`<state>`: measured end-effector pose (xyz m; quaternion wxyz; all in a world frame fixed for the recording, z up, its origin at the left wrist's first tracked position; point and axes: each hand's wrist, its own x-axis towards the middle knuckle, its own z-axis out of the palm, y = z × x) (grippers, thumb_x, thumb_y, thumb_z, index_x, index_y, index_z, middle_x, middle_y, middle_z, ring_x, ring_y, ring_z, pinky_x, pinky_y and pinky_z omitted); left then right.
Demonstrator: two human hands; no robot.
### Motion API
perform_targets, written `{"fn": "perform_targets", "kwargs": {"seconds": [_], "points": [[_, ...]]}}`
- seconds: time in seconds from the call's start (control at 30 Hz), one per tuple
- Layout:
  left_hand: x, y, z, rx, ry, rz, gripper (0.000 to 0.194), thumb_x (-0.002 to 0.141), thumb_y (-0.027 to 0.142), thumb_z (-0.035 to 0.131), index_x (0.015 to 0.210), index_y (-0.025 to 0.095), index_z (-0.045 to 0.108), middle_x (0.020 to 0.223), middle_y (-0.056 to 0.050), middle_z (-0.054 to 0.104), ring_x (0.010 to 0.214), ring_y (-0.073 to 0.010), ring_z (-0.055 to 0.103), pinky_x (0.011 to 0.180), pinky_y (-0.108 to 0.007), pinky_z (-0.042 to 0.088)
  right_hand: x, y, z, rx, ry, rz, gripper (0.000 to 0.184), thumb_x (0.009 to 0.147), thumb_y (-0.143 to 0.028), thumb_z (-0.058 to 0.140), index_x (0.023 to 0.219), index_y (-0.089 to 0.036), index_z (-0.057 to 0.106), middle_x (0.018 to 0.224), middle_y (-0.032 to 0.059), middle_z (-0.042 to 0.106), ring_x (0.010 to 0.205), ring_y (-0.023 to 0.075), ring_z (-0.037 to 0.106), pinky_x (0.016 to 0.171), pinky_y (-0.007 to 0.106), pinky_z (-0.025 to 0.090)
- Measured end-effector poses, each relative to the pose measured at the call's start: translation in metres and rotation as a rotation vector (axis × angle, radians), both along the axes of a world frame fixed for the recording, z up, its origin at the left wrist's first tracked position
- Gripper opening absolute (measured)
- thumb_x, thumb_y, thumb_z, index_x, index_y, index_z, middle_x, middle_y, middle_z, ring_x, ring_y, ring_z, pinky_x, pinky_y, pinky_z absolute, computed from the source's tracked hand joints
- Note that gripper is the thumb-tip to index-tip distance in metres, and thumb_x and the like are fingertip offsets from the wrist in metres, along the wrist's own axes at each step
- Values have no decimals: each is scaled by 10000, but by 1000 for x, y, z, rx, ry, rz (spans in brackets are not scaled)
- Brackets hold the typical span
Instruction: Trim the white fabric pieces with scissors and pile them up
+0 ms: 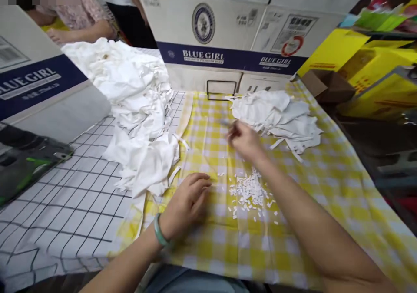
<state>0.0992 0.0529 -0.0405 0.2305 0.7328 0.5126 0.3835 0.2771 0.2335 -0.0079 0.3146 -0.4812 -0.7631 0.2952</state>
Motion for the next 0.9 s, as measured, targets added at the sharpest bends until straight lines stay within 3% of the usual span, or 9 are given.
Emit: {"fn": "perform_targets", "kwargs": {"seconds": [0.1, 0.17, 0.23, 0.3, 0.47, 0.6, 0.7, 0.8, 0.9], "points": [[-28, -20, -11, 12, 86, 141, 209, 934, 110, 438, 1004, 171, 625, 1065, -121, 638, 1022, -246, 560, 912, -441, 489, -79, -30, -37, -116, 7, 236, 168, 746, -270, 661, 782, -217, 505, 832, 16, 637, 751, 163, 584, 716, 284, 466], [-46, -18, -11, -5, 79, 178, 194, 930, 129, 455, 988, 168, 635, 1059, -125, 635, 1024, -260, 541, 918, -454, 466, -121, -28, -47, -109, 9, 209, 181, 727, -209, 652, 795, -213, 485, 858, 22, 616, 776, 160, 553, 743, 284, 437], [-57, -15, -8, -25, 41, 185, 186, 935, 158, 463, 967, 163, 646, 1045, -127, 637, 1014, -259, 548, 911, -437, 460, -142, -21, -48, -110, 3, 165, 175, 713, -151, 613, 751, -213, 453, 770, 9, 570, 729, 156, 512, 725, 288, 407], [-62, -15, -6, -72, -62, 193, 188, 947, 190, 466, 953, 157, 652, 1023, -118, 640, 993, -239, 570, 897, -396, 463, -142, -18, -44, -132, 1, 156, 180, 705, -142, 587, 697, -218, 424, 674, -19, 514, 655, 143, 470, 673, 280, 386], [-55, -6, -5, -398, -650, 297, 257, 949, 358, 516, 925, 162, 681, 895, -65, 661, 868, -194, 596, 827, -321, 457, -121, -34, -39, -180, 46, 137, 171, 722, -214, 578, 721, -222, 407, 704, -37, 509, 630, 118, 456, 614, 243, 375], [-47, 10, -6, -364, -788, 376, 201, 904, 351, 588, 938, 174, 678, 915, -41, 653, 903, -177, 582, 862, -292, 438, -145, -25, -44, -190, 55, 104, 203, 655, -134, 602, 726, -215, 430, 713, -32, 508, 664, 127, 450, 654, 262, 369], [-50, 15, -5, -393, -924, 420, 190, 862, 343, 645, 916, 165, 682, 910, -45, 663, 901, -174, 595, 876, -292, 447, -152, -22, -38, -226, 88, 119, 185, 674, -124, 579, 678, -212, 417, 676, -35, 491, 644, 124, 447, 649, 267, 381], [-57, 22, 0, -470, -1127, 413, 252, 861, 371, 637, 964, 143, 664, 979, -87, 686, 911, -178, 645, 881, -316, 490, -126, -48, -23, -283, 163, 163, 186, 729, -213, 608, 715, -212, 423, 704, -38, 503, 636, 116, 476, 629, 252, 413], [-67, 41, 10, -516, -1325, 378, 240, 860, 325, 632, 1005, 135, 620, 1031, -119, 690, 921, -187, 684, 862, -336, 534, -87, -100, -8, -427, 270, 282, 187, 751, -254, 656, 777, -206, 477, 753, -31, 526, 685, 121, 513, 652, 245, 438]]}}
